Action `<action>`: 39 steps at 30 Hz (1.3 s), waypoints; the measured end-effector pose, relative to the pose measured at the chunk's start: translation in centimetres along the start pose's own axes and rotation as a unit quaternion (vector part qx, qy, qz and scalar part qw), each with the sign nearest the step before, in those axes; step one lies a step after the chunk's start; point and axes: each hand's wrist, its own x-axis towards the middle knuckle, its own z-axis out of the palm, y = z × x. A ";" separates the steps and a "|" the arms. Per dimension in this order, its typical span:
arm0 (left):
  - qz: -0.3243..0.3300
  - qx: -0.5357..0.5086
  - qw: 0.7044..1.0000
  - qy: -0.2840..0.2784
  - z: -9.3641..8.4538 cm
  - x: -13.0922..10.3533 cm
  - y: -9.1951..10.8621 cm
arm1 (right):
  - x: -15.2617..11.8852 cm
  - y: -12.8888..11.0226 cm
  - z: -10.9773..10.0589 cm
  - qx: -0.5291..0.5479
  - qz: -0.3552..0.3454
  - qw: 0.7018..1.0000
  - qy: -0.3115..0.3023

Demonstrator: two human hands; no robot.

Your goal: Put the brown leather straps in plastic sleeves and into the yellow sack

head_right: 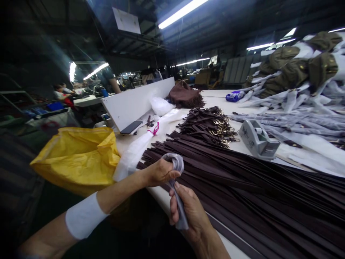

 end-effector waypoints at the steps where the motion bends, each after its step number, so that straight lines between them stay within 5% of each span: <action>1: 0.010 0.001 1.000 -0.018 0.1 -0.4 -0.1 | -0.1 -0.1 -0.4 0.013 0.011 1.000 0.007; 7: 0.026 0.095 0.977 -0.190 1.5 -2.2 0.6 | 0.0 0.3 -2.9 0.018 0.082 0.996 0.007; 12: 0.008 0.175 0.962 -0.208 3.2 -2.3 1.0 | -0.3 -0.7 -4.4 0.002 0.114 0.993 0.014; 14: -0.008 0.183 0.963 -0.199 3.6 -2.3 1.0 | -1.3 -1.8 -4.8 -0.017 0.084 0.996 0.032; 16: -0.028 0.192 0.962 -0.191 3.8 -2.4 0.9 | -2.7 -3.0 -5.0 -0.119 -0.049 0.985 0.113; 17: -0.035 0.194 0.962 -0.189 3.9 -2.4 0.9 | -3.5 -3.4 -5.1 -0.215 -0.147 0.950 0.173; 19: -0.044 0.196 0.962 -0.187 4.1 -2.4 0.9 | -4.7 -3.7 -5.1 -0.444 -0.322 0.800 0.242; 21: -0.046 0.192 0.962 -0.188 4.2 -2.2 1.0 | -5.0 -3.3 -5.1 -0.629 -0.378 0.650 0.198; 23: -0.042 0.185 0.963 -0.191 4.4 -1.9 1.3 | -4.5 -2.8 -5.4 -0.735 -0.358 0.567 0.102; 26: -0.026 0.170 0.964 -0.205 4.6 -1.6 2.2 | -3.8 -2.8 -6.0 -0.802 -0.287 0.524 -0.004; 31: 0.127 0.083 0.947 -0.283 6.6 -1.9 4.1 | -6.1 -2.8 -7.9 -0.814 -0.210 0.528 -0.123; 35: 0.186 0.034 0.917 -0.352 9.5 -1.2 4.8 | -8.4 -1.0 -10.7 -0.842 -0.232 0.463 -0.152; 39: 0.198 0.048 0.921 -0.331 11.0 1.0 4.6 | -8.8 -0.4 -13.9 -0.841 -0.272 0.443 -0.148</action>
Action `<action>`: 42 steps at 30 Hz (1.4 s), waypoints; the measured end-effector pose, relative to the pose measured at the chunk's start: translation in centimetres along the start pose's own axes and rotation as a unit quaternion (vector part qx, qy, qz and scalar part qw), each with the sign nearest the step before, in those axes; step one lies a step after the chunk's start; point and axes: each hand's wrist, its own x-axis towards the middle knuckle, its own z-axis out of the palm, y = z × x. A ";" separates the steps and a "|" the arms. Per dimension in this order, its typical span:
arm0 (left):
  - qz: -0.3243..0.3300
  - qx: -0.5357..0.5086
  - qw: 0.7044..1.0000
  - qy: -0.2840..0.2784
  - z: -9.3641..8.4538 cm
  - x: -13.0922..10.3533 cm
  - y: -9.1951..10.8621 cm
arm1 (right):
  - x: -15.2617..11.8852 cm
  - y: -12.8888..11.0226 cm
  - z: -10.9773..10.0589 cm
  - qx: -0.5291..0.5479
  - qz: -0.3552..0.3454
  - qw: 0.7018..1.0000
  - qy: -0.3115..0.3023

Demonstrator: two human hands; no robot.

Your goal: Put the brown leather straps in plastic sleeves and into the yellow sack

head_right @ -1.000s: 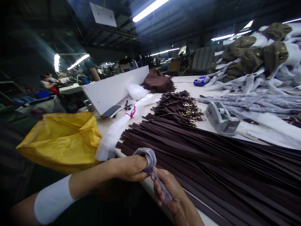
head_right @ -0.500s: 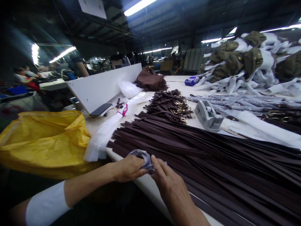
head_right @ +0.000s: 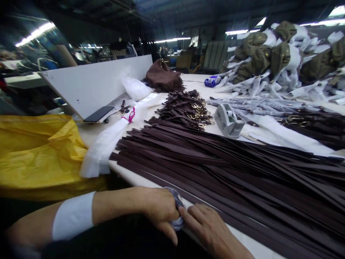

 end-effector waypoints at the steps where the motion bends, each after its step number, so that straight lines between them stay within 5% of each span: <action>1: 0.010 0.003 1.000 0.011 -0.2 0.4 -0.3 | -0.3 0.4 0.2 -0.002 0.000 1.000 0.012; 6: 0.042 0.025 0.997 0.053 -0.1 0.7 -1.2 | -0.7 1.0 0.3 -0.005 -0.005 0.999 0.045; 13: 0.055 0.082 0.995 0.010 0.8 0.7 -0.9 | 0.3 -0.2 -0.5 -0.011 -0.016 0.999 0.047; 20: 0.129 0.185 0.957 0.183 1.1 -1.2 -1.3 | 1.2 -0.3 -1.3 -0.028 -0.025 0.999 0.022; 25: 0.043 0.198 0.942 0.267 3.1 -4.0 -1.4 | 1.8 -0.6 -1.4 -0.056 -0.029 0.998 -0.002; 34: -0.022 0.137 0.954 0.265 4.0 -3.5 -1.0 | 3.8 -0.2 -2.7 -0.074 -0.017 0.996 -0.051; 38: -0.069 0.139 0.929 0.335 5.0 -2.4 -0.7 | 4.4 0.5 -3.3 -0.067 -0.013 0.995 -0.070; 42: -0.043 0.177 0.885 0.429 5.3 -1.2 -2.3 | 4.7 1.8 -2.9 -0.101 -0.008 0.993 -0.056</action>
